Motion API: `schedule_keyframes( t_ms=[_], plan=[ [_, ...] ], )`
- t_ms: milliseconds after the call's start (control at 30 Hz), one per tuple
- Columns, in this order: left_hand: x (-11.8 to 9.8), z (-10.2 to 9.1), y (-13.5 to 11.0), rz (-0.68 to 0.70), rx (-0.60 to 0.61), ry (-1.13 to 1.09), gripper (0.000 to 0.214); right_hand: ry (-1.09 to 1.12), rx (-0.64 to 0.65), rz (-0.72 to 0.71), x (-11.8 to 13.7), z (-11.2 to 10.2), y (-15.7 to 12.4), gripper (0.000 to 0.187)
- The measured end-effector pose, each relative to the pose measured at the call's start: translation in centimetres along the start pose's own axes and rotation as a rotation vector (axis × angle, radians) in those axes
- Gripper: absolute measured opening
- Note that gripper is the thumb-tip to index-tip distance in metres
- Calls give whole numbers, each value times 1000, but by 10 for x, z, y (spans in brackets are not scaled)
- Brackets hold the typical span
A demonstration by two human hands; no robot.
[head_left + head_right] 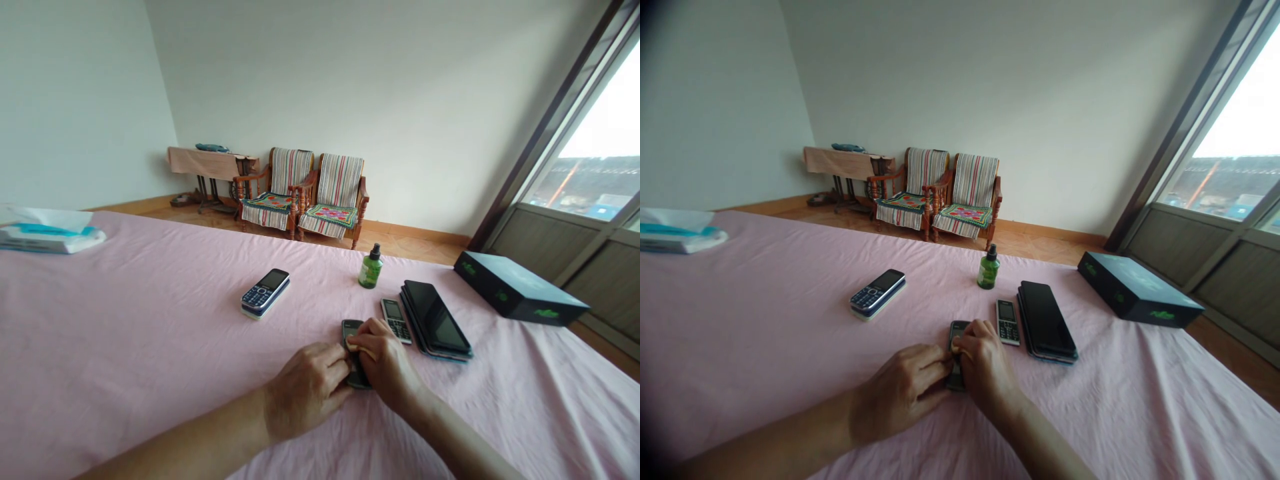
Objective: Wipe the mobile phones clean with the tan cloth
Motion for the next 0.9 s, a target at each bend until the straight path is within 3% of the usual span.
schedule_keyframes(
  t_ms=[267,700,900],
  plan=[
    [3,1,0,-10,-4,-34,11,-4,-22,-15,-15,0,27,37],
    [6,2,-1,-137,-62,-137,22,208,43,-63,15,8,-26,33],
    [7,2,1,-15,-100,-186,40,358,63,-50,17,9,-41,32]
  ],
)
Point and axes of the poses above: each hand's wrist, its own y-axis towards the middle knuckle, its own z-axis out of the palm, x = y × z, the point moved 4 cm from there along y, towards the middle knuckle, and after that the axes turned 13 degrees about x, right-handed, at the moved point
